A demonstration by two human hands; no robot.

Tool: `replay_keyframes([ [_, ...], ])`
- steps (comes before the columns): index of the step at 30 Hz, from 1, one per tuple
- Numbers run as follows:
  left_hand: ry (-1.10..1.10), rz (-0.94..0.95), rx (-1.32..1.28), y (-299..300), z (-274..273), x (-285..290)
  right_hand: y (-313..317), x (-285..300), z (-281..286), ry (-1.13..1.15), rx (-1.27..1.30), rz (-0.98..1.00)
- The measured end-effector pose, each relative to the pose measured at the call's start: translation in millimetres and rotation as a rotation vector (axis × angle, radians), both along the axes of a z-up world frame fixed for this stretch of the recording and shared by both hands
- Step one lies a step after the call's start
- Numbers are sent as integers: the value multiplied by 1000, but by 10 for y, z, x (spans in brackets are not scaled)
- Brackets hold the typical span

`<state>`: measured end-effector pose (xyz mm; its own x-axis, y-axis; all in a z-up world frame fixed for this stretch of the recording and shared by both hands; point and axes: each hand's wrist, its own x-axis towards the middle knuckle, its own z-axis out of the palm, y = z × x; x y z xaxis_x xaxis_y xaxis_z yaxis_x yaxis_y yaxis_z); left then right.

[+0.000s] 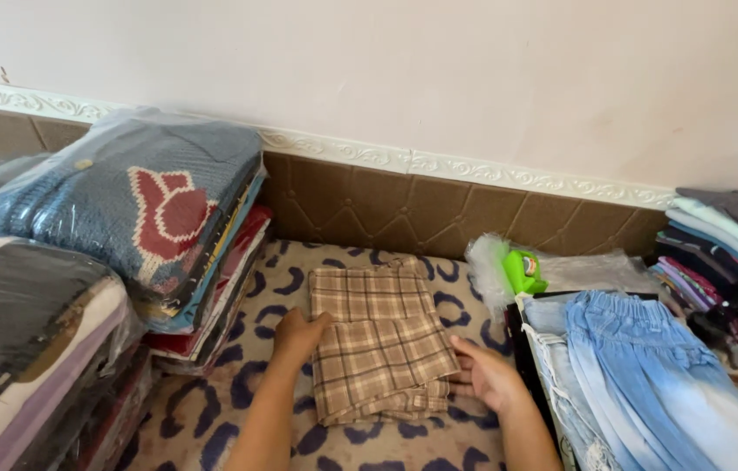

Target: The person folds various clothing items, including a floral dress, plaid shorts, denim shorts, jeans, and t-shirts, on a leopard-print surface. They use a spray bottle to mist the clothes before folding them and place the finished stacks on the bed.

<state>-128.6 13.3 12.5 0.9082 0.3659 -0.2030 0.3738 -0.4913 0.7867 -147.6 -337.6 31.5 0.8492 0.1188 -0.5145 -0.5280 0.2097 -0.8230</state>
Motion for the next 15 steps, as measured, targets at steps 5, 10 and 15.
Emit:
replay_keyframes([
  [5, -62, 36, -285, -12, 194, -173, 397, 116, 142, -87, -314, -18],
  [10, -7, 77, -507, 52, 201, -112, 496, 139, 39, -128, -261, -26],
  [15, -37, 45, -552, 22, 231, -147, 471, 175, -2, -23, -68, -87],
])
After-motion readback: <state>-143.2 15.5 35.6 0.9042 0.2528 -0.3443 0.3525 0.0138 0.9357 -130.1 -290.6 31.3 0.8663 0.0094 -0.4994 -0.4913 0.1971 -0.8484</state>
